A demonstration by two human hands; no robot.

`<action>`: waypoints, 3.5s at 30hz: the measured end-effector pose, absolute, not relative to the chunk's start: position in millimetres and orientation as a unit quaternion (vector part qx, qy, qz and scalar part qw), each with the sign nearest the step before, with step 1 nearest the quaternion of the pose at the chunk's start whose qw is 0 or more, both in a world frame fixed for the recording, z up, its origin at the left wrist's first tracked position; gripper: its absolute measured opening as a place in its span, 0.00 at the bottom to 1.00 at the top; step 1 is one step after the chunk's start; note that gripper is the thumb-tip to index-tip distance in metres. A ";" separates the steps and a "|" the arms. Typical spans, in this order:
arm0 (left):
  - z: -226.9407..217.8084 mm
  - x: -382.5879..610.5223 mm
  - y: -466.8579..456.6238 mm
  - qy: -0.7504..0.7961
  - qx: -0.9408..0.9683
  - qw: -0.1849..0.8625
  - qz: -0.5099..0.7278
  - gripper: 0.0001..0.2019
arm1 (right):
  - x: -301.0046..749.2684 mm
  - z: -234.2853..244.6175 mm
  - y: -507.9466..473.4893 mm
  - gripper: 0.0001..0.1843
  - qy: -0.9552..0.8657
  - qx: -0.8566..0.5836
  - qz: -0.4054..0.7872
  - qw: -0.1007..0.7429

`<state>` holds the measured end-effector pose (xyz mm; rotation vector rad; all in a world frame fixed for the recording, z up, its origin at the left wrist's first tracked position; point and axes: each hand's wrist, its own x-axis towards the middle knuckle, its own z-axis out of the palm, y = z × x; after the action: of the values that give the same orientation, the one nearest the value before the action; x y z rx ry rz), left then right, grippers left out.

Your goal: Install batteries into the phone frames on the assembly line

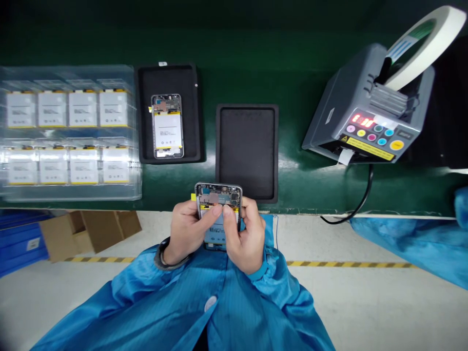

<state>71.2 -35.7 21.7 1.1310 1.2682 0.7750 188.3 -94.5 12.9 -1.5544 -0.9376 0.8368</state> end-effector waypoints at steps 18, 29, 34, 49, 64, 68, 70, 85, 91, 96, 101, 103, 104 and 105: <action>28.3 75.9 -36.9 0.572 0.499 0.568 0.318 0.14 | 203.1 21.8 -99.3 0.06 -0.409 -0.647 0.396 0.508; 17.2 75.3 -33.4 0.582 0.448 0.603 0.313 0.14 | 195.9 9.2 -88.0 0.06 -0.383 -0.654 0.381 0.529; 5.5 77.3 -25.3 0.597 0.292 0.686 0.296 0.23 | 192.5 2.3 -70.7 0.12 -0.334 -0.624 0.461 0.535; 12.8 84.3 34.7 0.592 0.199 0.728 0.283 0.06 | 385.3 21.5 -46.0 0.24 -0.109 -0.709 0.282 0.637; 12.4 74.0 33.1 0.576 0.183 0.759 0.243 0.11 | 370.2 18.9 -30.4 0.16 -0.124 -0.715 0.230 0.649; 18.6 81.1 35.1 0.560 0.192 0.758 0.274 0.10 | 371.0 22.8 -29.3 0.11 -0.129 -0.720 0.211 0.648; 18.2 83.4 38.0 0.536 0.216 0.761 0.295 0.13 | 372.8 25.2 -31.3 0.10 -0.131 -0.723 0.212 0.644; -2.1 100.1 38.8 0.400 0.366 0.726 0.423 0.21 | 216.1 17.9 -66.8 0.16 -0.265 -0.685 0.407 0.543; -4.6 99.5 37.4 0.384 0.381 0.729 0.419 0.22 | 217.6 14.4 -63.2 0.14 -0.276 -0.694 0.372 0.552; -6.2 99.2 35.9 0.378 0.383 0.729 0.423 0.22 | 212.6 17.5 -64.6 0.14 -0.291 -0.697 0.354 0.551; -4.4 99.1 35.5 0.379 0.389 0.722 0.430 0.22 | 208.5 18.8 -63.2 0.12 -0.303 -0.697 0.336 0.556; -3.6 98.8 36.0 0.380 0.390 0.717 0.434 0.22 | 208.4 18.6 -63.1 0.13 -0.306 -0.699 0.332 0.554; -3.2 98.5 36.3 0.379 0.391 0.717 0.436 0.22 | 208.5 18.3 -63.3 0.13 -0.307 -0.701 0.331 0.552; -2.9 98.3 36.5 0.377 0.391 0.716 0.437 0.22 | 208.7 17.9 -63.6 0.13 -0.307 -0.703 0.330 0.551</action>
<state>98.3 36.5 -2.9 0.8660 0.8354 0.9680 208.7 -63.6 17.9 -1.6628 -0.7272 0.7808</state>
